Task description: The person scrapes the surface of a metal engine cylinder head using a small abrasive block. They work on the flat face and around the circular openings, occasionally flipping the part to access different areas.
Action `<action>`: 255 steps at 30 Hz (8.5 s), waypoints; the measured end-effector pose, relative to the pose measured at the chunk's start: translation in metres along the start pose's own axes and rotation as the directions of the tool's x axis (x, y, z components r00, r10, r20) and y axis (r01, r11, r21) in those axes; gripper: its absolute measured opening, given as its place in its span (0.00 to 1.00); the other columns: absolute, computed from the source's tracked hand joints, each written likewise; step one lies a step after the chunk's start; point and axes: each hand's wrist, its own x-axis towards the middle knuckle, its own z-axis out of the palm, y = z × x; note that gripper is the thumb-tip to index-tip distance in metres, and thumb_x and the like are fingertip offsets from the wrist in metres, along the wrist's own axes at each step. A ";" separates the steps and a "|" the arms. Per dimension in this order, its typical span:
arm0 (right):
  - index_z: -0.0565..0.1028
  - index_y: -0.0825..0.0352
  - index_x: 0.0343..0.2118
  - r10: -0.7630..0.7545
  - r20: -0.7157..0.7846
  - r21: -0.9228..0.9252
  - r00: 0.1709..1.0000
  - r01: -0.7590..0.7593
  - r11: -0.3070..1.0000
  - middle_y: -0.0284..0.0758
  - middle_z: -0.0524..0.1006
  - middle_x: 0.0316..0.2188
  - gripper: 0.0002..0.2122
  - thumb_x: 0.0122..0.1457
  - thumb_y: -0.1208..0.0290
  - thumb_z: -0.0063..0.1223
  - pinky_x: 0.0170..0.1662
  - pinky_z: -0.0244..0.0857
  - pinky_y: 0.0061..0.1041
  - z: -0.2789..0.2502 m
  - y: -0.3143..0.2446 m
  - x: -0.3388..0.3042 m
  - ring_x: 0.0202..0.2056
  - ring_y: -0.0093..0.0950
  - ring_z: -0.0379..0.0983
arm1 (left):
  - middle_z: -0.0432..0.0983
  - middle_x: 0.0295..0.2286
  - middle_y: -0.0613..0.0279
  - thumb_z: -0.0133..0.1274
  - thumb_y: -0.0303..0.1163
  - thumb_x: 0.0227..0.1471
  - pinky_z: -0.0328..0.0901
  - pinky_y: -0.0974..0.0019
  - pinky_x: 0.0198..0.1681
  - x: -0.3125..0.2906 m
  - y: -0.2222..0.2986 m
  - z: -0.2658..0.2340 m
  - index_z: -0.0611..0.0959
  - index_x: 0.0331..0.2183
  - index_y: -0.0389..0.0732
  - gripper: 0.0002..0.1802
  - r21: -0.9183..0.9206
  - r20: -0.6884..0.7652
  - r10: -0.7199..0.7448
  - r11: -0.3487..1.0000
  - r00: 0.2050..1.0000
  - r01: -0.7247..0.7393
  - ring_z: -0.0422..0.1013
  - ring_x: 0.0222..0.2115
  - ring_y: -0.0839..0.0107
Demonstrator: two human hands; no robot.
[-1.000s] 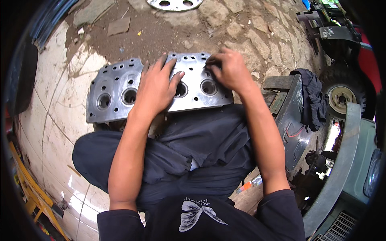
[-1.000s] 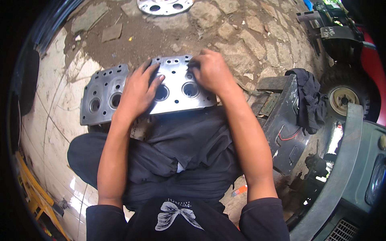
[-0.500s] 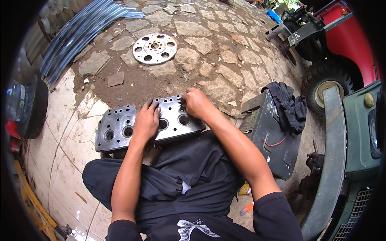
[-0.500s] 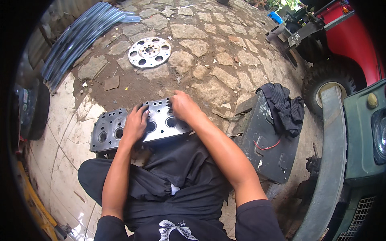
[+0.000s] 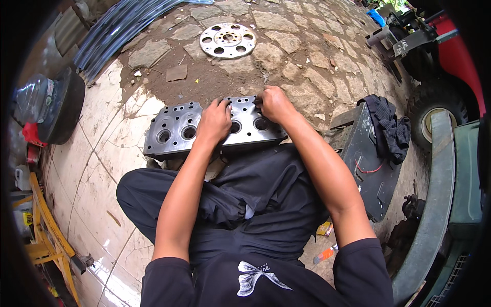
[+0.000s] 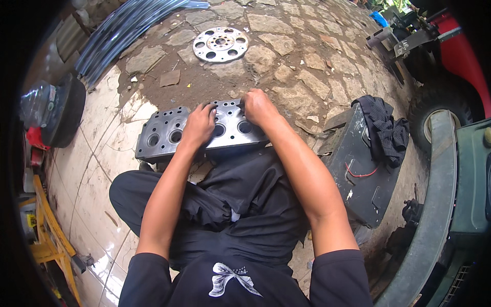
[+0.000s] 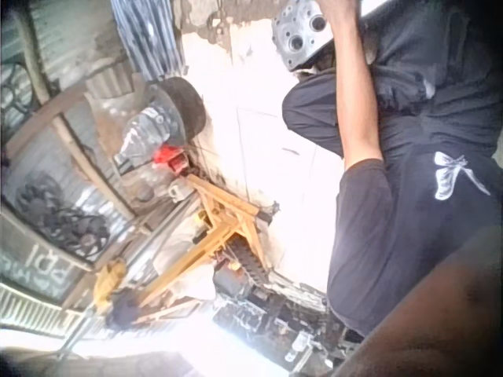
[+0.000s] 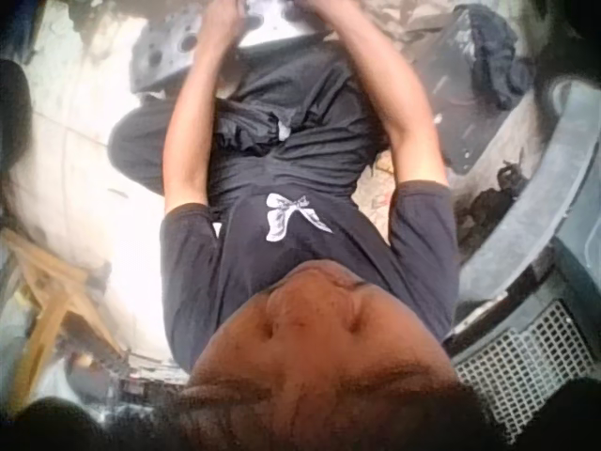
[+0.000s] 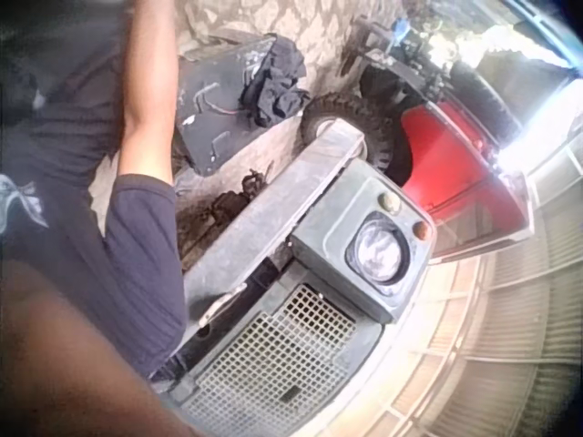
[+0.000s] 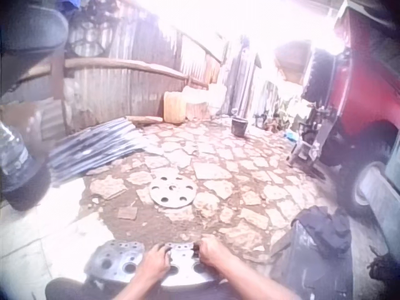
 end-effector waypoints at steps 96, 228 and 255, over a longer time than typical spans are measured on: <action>0.85 0.69 0.48 0.483 -0.146 0.434 0.863 -0.383 0.816 0.41 0.88 0.39 0.19 0.59 0.61 0.71 0.47 0.76 0.29 -0.067 0.017 -0.015 0.39 0.32 0.86 | 0.75 0.59 0.42 0.57 0.46 0.65 0.54 0.46 0.72 -0.013 0.068 -0.003 0.80 0.57 0.31 0.30 -0.409 0.384 0.506 0.843 0.772 -0.350 0.65 0.66 0.47; 0.79 0.74 0.53 0.367 0.261 0.569 0.893 -0.449 0.689 0.48 0.85 0.45 0.23 0.60 0.63 0.68 0.52 0.74 0.35 -0.050 -0.014 -0.012 0.47 0.38 0.83 | 0.87 0.36 0.57 0.65 0.34 0.61 0.74 0.69 0.41 0.022 0.022 0.008 0.89 0.46 0.34 0.16 -0.761 0.244 -0.040 0.611 0.969 0.217 0.81 0.35 0.75; 0.81 0.68 0.48 0.205 0.469 0.846 0.859 -0.503 0.176 0.33 0.84 0.41 0.12 0.66 0.67 0.63 0.48 0.72 0.24 -0.038 -0.030 -0.003 0.40 0.24 0.79 | 0.87 0.36 0.58 0.65 0.29 0.60 0.76 0.70 0.40 0.019 0.022 -0.008 0.90 0.44 0.32 0.12 -0.854 0.209 -0.177 0.446 0.962 0.268 0.81 0.35 0.75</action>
